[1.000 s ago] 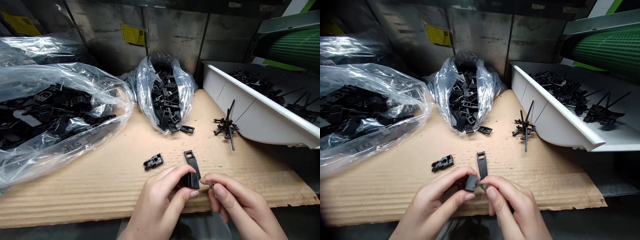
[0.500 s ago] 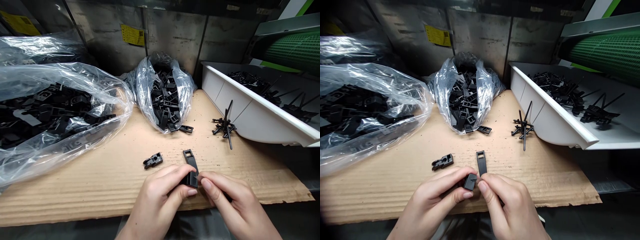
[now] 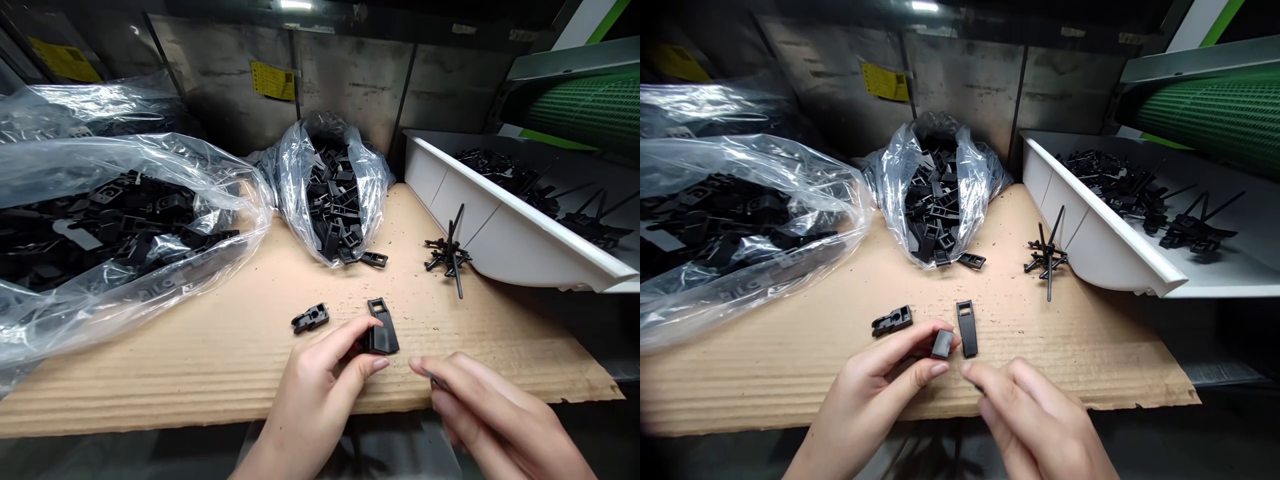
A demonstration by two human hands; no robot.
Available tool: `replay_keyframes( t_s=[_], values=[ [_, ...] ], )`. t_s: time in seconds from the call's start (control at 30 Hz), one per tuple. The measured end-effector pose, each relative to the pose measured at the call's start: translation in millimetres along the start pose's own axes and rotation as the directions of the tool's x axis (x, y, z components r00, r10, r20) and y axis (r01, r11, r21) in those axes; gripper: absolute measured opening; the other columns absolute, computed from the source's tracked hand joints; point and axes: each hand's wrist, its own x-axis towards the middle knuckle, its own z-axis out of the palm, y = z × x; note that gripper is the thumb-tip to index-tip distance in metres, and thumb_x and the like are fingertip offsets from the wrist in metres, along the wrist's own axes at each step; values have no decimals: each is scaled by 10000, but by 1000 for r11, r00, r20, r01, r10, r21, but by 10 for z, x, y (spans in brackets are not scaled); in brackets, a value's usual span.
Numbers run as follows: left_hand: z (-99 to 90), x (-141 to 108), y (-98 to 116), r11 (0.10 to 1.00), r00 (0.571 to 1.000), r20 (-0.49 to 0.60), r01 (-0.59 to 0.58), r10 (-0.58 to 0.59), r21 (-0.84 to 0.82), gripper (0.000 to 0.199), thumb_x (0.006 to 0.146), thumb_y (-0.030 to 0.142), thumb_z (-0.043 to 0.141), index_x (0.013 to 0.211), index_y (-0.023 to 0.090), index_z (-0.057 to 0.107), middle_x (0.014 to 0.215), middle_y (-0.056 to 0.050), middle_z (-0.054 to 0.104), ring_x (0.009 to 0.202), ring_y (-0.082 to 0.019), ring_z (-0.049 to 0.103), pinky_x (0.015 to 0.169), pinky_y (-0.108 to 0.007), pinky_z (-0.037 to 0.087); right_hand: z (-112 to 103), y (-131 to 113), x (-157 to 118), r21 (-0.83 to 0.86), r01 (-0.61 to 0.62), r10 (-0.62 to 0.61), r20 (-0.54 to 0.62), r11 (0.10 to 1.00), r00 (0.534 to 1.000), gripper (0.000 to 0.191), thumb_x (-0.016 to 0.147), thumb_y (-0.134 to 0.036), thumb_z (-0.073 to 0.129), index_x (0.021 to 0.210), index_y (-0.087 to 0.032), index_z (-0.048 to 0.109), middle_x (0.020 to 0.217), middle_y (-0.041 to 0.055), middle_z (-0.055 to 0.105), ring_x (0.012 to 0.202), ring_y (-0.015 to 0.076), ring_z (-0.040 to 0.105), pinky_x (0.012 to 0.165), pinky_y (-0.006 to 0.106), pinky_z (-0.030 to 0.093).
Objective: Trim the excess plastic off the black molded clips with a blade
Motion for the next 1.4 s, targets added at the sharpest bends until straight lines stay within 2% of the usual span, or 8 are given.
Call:
replay_keyframes(
  t_s=[0.13,0.3,0.77,0.87,0.97,1.03,1.2,1.4],
  values=[
    [10,-5,-7,999,999,-33,22,-23,-27,218,767,174,563,962,270,581,924,73,660,840,-108,602,751,-159,434,33,9,54,-122,1,-1,-1,993,1000,235,845,-215,437,1056,-276,520,715,-4,543,701,137,589,580,176,478],
    [-4,-15,-24,997,998,18,-57,56,58,205,783,131,524,947,236,584,941,34,655,848,-124,594,701,-161,442,99,-26,133,-34,-18,19,34,999,999,141,844,-188,427,829,-228,561,676,-5,546,642,137,562,564,212,451],
    [-42,6,23,990,988,84,-132,127,53,196,776,104,506,930,189,593,849,-7,657,793,-145,605,694,-173,455,105,-55,159,31,-171,165,149,985,975,211,859,-234,385,788,-199,580,650,12,539,617,145,550,560,226,435],
    [-57,0,45,992,985,119,-123,124,-18,179,765,116,529,890,213,614,808,11,663,752,-146,614,658,-171,462,111,-27,174,55,-179,173,98,982,980,205,857,-233,390,792,-202,582,668,11,555,616,140,553,569,220,442],
    [-72,-5,67,992,986,157,-32,51,-123,125,752,141,567,836,210,629,758,28,655,701,-134,614,642,-158,459,92,-1,189,68,-209,206,46,976,977,204,854,-244,392,756,-200,565,683,18,560,666,155,567,614,226,461],
    [-72,-5,70,993,991,133,-1,17,-120,118,749,144,578,838,206,624,776,31,654,718,-127,607,666,-150,447,69,0,181,84,-235,232,45,968,972,214,853,-267,394,727,-202,554,673,18,556,702,168,576,623,222,470],
    [-46,-10,42,997,991,127,-37,46,-67,156,766,126,550,888,208,605,796,29,644,757,-126,596,682,-156,435,55,-38,130,97,-239,241,-17,966,970,157,824,-296,460,745,-221,573,670,-2,568,716,156,593,552,171,463],
    [-92,-26,46,990,960,259,-79,108,-117,196,782,150,541,945,238,606,863,9,649,772,-140,595,687,-181,449,107,-125,210,139,-348,336,101,927,936,245,808,-366,454,680,-187,560,591,-17,519,555,119,515,492,186,412]
  ],
)
